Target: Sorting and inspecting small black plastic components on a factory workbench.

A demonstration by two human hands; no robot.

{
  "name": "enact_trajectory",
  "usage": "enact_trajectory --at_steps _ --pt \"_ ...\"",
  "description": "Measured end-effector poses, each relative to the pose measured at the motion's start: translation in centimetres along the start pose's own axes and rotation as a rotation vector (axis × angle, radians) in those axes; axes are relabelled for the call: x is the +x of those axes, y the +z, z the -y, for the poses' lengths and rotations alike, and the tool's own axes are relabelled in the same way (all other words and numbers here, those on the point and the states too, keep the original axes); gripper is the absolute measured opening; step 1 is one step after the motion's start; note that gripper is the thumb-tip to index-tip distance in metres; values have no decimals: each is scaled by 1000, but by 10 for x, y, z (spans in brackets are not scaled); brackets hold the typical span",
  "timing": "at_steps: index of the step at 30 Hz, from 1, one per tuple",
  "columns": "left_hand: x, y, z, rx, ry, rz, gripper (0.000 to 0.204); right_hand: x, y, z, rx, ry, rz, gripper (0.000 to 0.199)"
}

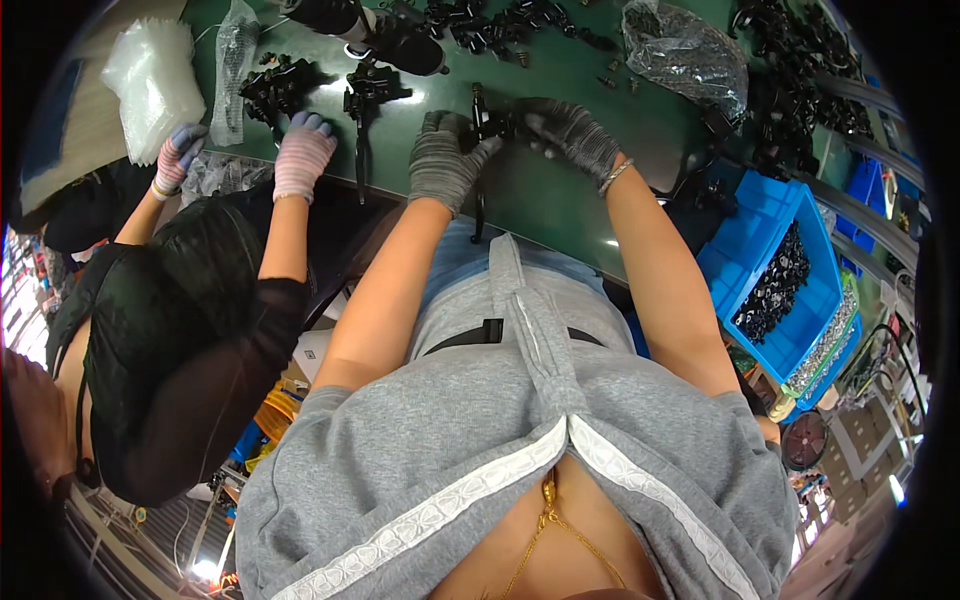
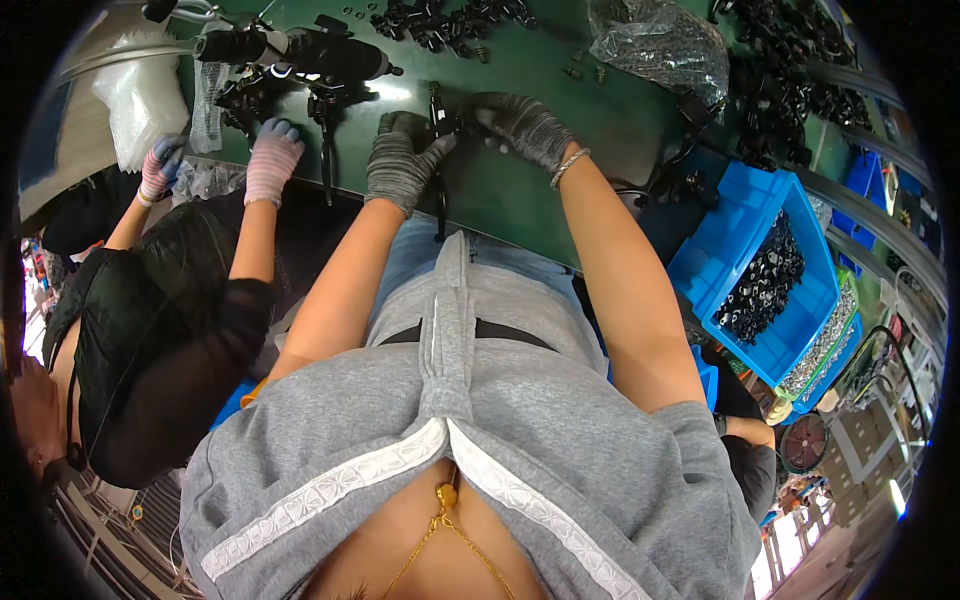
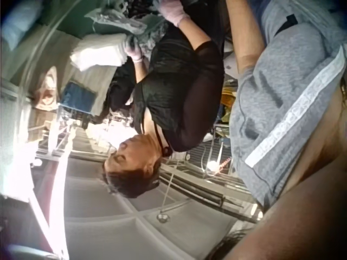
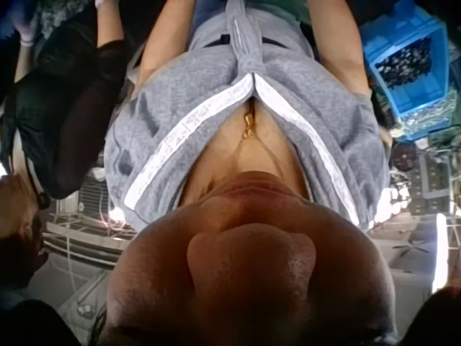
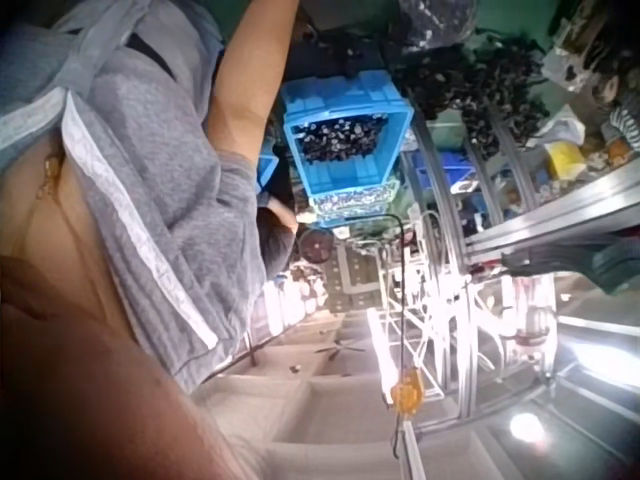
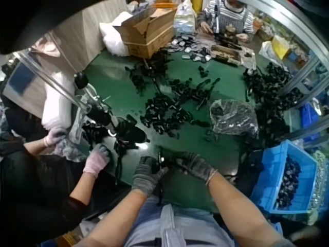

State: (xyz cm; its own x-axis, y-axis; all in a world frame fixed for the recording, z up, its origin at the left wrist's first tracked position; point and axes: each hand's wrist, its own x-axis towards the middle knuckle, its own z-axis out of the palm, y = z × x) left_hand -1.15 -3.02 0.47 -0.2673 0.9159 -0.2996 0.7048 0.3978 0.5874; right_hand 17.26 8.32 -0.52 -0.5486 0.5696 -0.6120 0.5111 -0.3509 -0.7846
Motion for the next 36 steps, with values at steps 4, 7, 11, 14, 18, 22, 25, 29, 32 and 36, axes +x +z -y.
enact_trajectory --at_steps 4,7,11,14,18,22,25,29,32,36 --pt "-3 5 -1 -148 236 -195 50 0 14 -3 -52 -103 -22 33" --pt "1 6 3 -238 309 -109 46 3 21 2 -397 -304 -43 36" --pt "4 15 14 -506 202 -50 37 -9 35 15 -59 -57 -124 30" --pt "5 10 6 -505 155 6 40 -9 30 14 -57 31 -197 29" --pt "15 28 21 -538 222 -13 37 -9 -21 -52 -980 -214 -496 32" --pt "22 34 30 -494 233 53 36 -7 -49 -39 -1228 366 -36 32" --pt "24 39 26 -468 255 57 36 -11 -37 -108 -958 -10 -598 34" --pt "22 36 22 -508 192 84 37 -12 -33 -116 -948 -89 -662 36" --pt "21 39 29 -558 159 41 36 -26 -23 -91 -711 25 -686 39" --pt "17 36 16 -654 103 53 34 -18 -24 -96 -446 -56 -661 32"
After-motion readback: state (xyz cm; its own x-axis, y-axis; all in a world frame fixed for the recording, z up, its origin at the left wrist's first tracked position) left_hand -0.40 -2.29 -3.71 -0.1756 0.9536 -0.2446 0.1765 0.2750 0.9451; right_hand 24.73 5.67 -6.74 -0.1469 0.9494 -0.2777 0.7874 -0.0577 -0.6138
